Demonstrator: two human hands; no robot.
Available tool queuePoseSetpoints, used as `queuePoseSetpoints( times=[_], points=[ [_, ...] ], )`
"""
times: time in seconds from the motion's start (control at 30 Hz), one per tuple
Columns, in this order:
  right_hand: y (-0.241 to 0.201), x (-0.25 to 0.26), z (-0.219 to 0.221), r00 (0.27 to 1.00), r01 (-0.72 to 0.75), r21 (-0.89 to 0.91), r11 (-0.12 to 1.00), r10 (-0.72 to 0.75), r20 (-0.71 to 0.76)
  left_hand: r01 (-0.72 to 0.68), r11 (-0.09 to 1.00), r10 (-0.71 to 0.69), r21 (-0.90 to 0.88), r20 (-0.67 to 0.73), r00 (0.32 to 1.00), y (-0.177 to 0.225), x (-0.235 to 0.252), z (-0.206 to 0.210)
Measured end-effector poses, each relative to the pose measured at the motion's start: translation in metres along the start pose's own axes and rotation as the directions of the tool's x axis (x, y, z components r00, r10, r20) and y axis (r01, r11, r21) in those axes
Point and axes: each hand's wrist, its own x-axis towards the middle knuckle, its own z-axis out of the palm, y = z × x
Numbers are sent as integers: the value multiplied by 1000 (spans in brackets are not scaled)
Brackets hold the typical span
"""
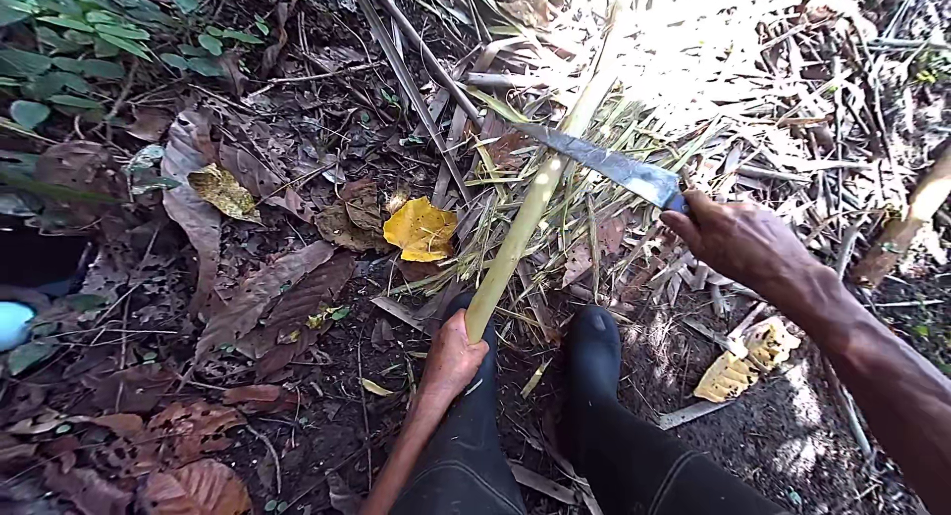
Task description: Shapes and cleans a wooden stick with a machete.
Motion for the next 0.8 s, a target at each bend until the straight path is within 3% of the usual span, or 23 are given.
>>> queuePoseSetpoints(
  times=[0.03,0.13,0.23,0.3,0.37,0.43,0.53,0.63,0.73,0.8],
  points=[
    [8,0,1,999,-1,13,1000,2,-36,3,1000,-3,-2,-1,1000,-1,0,0],
    [-11,6,-13,999,43,-13,999,-42,34,-7,1000,7,-22,4,1000,-2,3,0],
    [2,17,9,997,83,-66,994,-83,-4,-11,998,14,-57,38,999,-6,5,0],
    [10,35,7,993,-118,8,993,118,9,-10,996,15,-85,54,998,-9,6,-1],
    [26,59,-6,921,-389,112,914,384,64,-13,993,21,-120,71,997,-9,7,-2],
    [46,63,-11,890,-452,221,864,453,48,-16,982,37,-190,107,994,-12,9,-5],
    [51,25,9,931,-322,337,885,360,-56,1,928,79,-374,199,977,-14,9,-11],
    [29,-7,36,975,-141,379,914,196,-109,74,844,128,-531,334,934,-13,5,-20],
    [-10,-5,46,999,0,289,957,15,-47,154,795,147,-586,434,889,-12,4,-23],
    [-31,-10,59,998,61,247,967,-68,17,169,805,117,-569,431,895,-12,6,-21]
  ],
)
